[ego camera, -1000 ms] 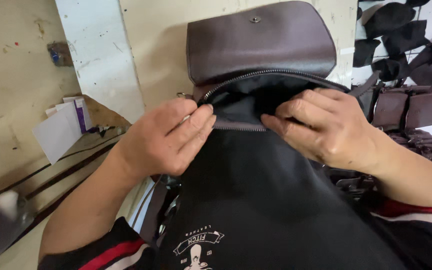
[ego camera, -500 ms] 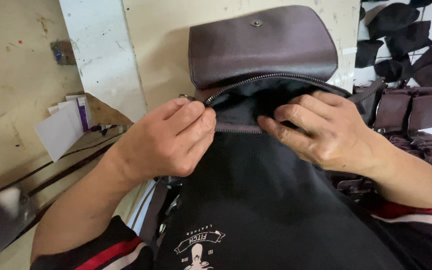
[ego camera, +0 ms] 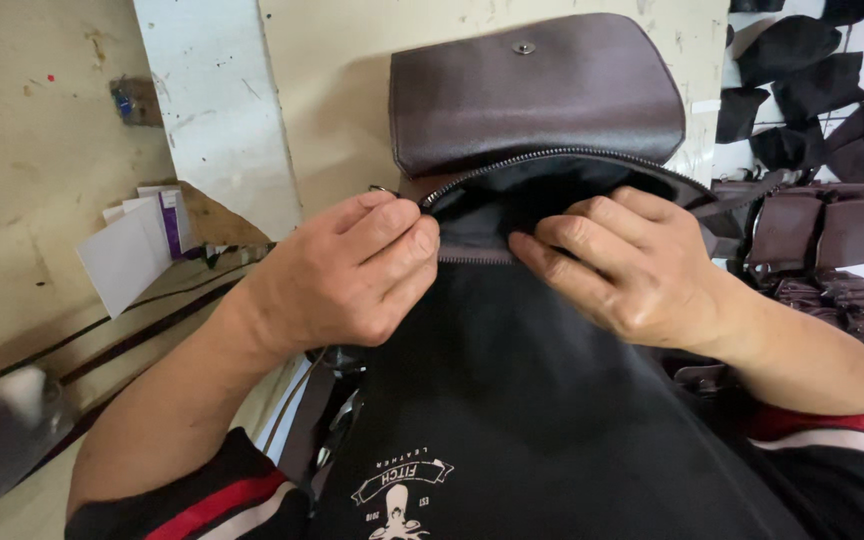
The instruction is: The person holds a brown leather pouch and repeatedly opens and closes its zipper while inspecting the interior lining and edges. The person rotates the pouch to view different angles and continues to manipulate the zipper throughout the clip.
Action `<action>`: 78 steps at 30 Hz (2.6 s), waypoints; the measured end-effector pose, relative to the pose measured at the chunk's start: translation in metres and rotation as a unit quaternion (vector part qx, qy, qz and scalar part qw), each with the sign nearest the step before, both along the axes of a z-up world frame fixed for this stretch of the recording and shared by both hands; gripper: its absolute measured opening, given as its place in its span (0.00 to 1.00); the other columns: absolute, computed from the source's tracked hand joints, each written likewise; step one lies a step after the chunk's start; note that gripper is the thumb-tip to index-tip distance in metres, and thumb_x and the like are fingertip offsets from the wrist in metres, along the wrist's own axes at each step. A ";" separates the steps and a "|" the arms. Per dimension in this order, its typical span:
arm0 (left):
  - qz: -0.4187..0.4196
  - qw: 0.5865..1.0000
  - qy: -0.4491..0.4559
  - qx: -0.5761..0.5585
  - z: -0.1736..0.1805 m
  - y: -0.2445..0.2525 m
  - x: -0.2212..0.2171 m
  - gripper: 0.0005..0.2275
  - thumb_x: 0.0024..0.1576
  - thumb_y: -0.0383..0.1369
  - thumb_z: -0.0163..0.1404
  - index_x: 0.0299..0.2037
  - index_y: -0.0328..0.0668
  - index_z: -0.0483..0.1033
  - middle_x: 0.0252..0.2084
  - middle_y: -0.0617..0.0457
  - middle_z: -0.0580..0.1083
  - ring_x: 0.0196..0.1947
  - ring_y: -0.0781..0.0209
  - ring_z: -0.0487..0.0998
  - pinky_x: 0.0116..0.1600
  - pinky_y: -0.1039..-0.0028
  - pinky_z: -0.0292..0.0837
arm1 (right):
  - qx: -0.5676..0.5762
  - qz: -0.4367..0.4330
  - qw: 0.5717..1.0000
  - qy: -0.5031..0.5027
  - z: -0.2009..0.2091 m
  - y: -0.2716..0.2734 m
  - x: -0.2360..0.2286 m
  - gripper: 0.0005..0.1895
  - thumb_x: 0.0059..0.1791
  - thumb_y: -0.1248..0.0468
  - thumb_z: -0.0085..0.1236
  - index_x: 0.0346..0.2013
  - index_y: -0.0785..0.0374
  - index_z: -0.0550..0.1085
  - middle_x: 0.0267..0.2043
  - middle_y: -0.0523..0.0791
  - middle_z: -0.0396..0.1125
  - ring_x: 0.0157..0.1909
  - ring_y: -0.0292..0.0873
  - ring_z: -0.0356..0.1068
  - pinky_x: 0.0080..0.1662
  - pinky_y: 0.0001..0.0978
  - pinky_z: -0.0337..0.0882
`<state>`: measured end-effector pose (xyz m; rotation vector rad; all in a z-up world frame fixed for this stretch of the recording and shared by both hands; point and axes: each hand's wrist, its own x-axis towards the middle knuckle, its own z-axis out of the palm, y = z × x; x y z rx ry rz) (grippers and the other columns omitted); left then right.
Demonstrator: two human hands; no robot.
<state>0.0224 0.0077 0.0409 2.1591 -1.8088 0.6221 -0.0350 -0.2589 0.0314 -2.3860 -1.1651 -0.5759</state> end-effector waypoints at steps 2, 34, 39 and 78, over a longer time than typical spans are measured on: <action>0.000 1.000 -0.004 0.001 0.000 0.000 0.000 0.09 0.60 0.16 0.54 0.29 0.37 0.76 0.37 0.49 0.73 0.39 0.58 0.71 0.41 0.74 0.75 | -0.007 -0.001 1.000 0.003 0.002 0.002 0.000 0.03 0.55 0.72 0.64 0.37 0.63 0.78 0.37 0.45 0.69 0.31 0.40 0.65 0.33 0.29 0.58; 0.016 0.998 0.049 -0.022 -0.004 0.004 0.004 0.11 0.66 0.22 0.42 0.30 0.38 0.71 0.39 0.46 0.72 0.40 0.50 0.74 0.46 0.68 0.76 | -0.018 -0.034 0.998 0.052 -0.001 0.022 0.002 0.05 0.58 0.67 0.55 0.45 0.62 0.78 0.41 0.45 0.71 0.32 0.45 0.65 0.35 0.35 0.61; 0.002 0.998 0.034 -0.048 -0.002 0.004 0.009 0.12 0.65 0.19 0.47 0.28 0.39 0.68 0.35 0.48 0.71 0.37 0.54 0.72 0.45 0.72 0.76 | -0.010 -0.036 0.999 0.026 0.000 0.023 0.003 0.04 0.57 0.67 0.63 0.38 0.62 0.77 0.38 0.43 0.70 0.29 0.43 0.62 0.32 0.33 0.57; 0.014 0.985 0.128 -0.112 -0.006 0.006 0.017 0.01 0.67 0.19 0.48 0.43 0.30 0.71 0.40 0.43 0.72 0.39 0.49 0.72 0.46 0.66 0.77 | -0.203 -0.002 0.953 0.225 0.002 0.014 0.009 0.34 0.54 0.71 0.44 0.76 0.50 0.58 0.36 0.45 0.53 0.33 0.47 0.58 0.30 0.41 0.67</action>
